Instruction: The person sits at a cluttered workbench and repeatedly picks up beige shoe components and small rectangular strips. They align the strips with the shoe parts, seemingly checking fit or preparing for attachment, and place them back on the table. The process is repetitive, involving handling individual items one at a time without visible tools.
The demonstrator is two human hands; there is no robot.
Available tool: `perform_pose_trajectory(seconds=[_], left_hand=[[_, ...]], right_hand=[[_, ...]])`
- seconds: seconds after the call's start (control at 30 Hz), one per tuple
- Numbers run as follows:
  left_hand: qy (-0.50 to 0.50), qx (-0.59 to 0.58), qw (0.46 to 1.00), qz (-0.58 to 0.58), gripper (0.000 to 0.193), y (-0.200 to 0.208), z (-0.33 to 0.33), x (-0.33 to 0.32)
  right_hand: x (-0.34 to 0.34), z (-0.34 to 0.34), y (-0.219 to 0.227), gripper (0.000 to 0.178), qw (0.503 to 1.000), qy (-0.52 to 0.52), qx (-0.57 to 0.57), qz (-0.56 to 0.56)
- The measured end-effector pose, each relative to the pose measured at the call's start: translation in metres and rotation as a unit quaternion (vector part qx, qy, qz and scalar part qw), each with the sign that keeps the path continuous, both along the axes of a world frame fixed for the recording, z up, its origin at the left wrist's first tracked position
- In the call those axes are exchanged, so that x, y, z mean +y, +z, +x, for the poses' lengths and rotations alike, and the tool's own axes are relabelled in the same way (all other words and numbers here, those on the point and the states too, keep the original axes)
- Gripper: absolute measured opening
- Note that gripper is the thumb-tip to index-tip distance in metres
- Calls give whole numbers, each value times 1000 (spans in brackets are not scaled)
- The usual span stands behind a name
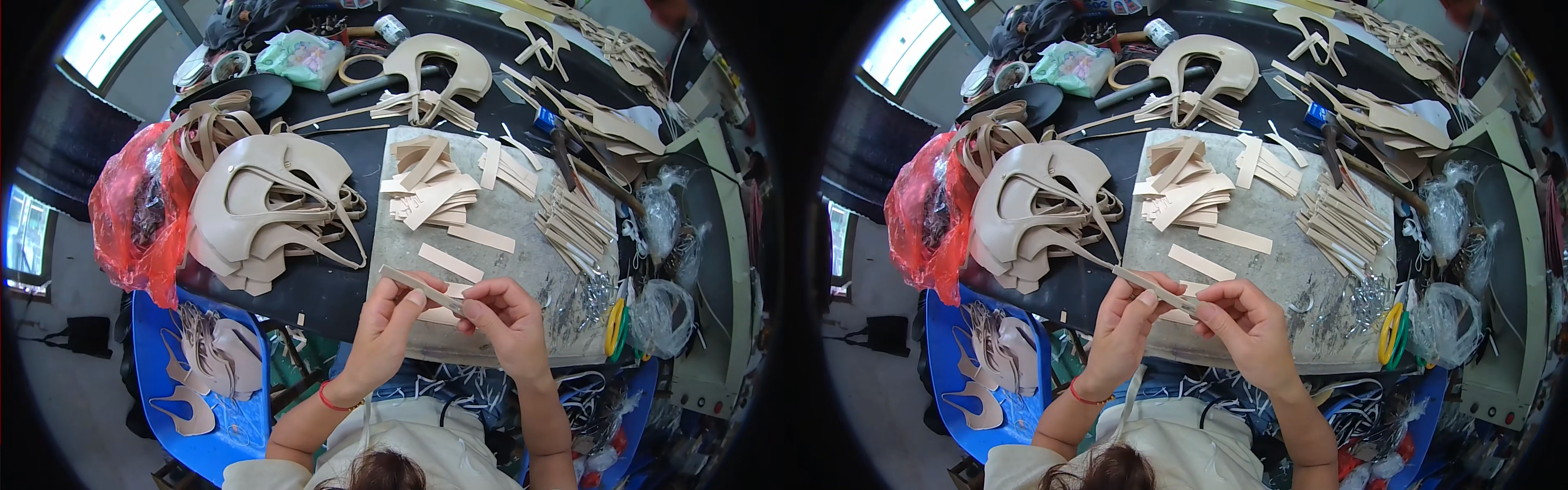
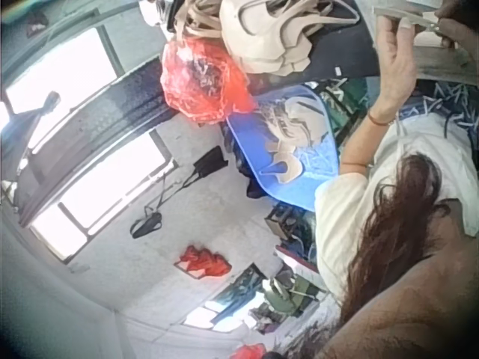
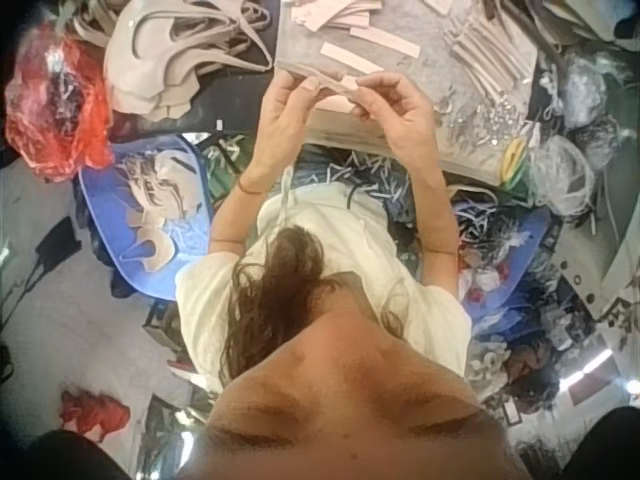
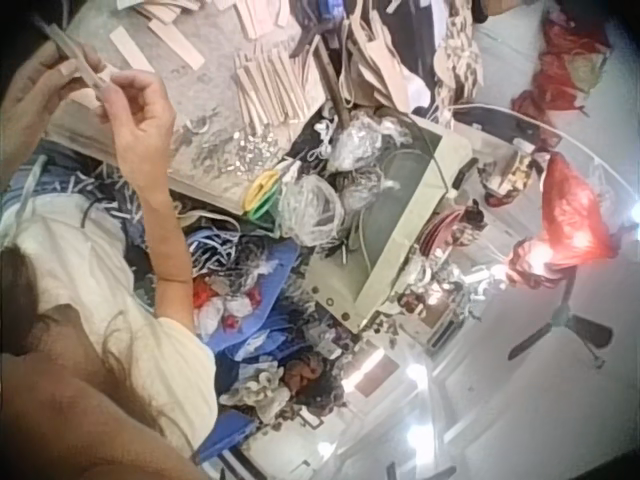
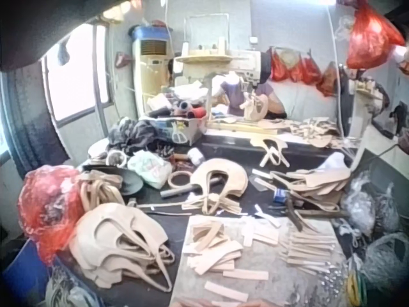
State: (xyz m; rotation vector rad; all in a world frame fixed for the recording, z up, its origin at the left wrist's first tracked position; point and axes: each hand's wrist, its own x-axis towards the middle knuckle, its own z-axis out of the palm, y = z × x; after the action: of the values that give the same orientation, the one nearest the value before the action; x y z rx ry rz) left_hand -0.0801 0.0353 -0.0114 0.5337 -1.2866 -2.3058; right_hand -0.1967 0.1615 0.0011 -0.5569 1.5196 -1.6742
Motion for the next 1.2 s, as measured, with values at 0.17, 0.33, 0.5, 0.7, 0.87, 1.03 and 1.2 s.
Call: perform_pose_trajectory(seconds=[0.17, 0.33, 0.5, 0.7, 0.87, 1.03, 1.2], left_hand=[[30, -36, 999, -27, 21, 0, 3, -2], [40, -55, 998, -13, 23, 2, 13, -12], [83, -121, 759, -634, 23, 16, 29, -70], [111, -286, 636, -708, 20, 7, 71, -174], [193, -238, 605, -735, 13, 31, 74, -175], [238, -207, 745, -587, 16, 74, 87, -107], [18, -176, 960, -219, 25, 47, 83, -46]], right_hand=[[-1, 6, 2, 30, 990, -27, 133, -36], [-33, 9, 22, 32, 826, 26, 563, -34], [-46, 7, 19, 30, 793, 11, 608, 42], [-39, 3, 15, 21, 996, 41, 49, 66], [-40, 2, 17, 21, 995, 49, 21, 84], [-28, 8, 11, 21, 996, 44, 66, 50], [-19, 17, 16, 17, 990, 90, 101, 27]])
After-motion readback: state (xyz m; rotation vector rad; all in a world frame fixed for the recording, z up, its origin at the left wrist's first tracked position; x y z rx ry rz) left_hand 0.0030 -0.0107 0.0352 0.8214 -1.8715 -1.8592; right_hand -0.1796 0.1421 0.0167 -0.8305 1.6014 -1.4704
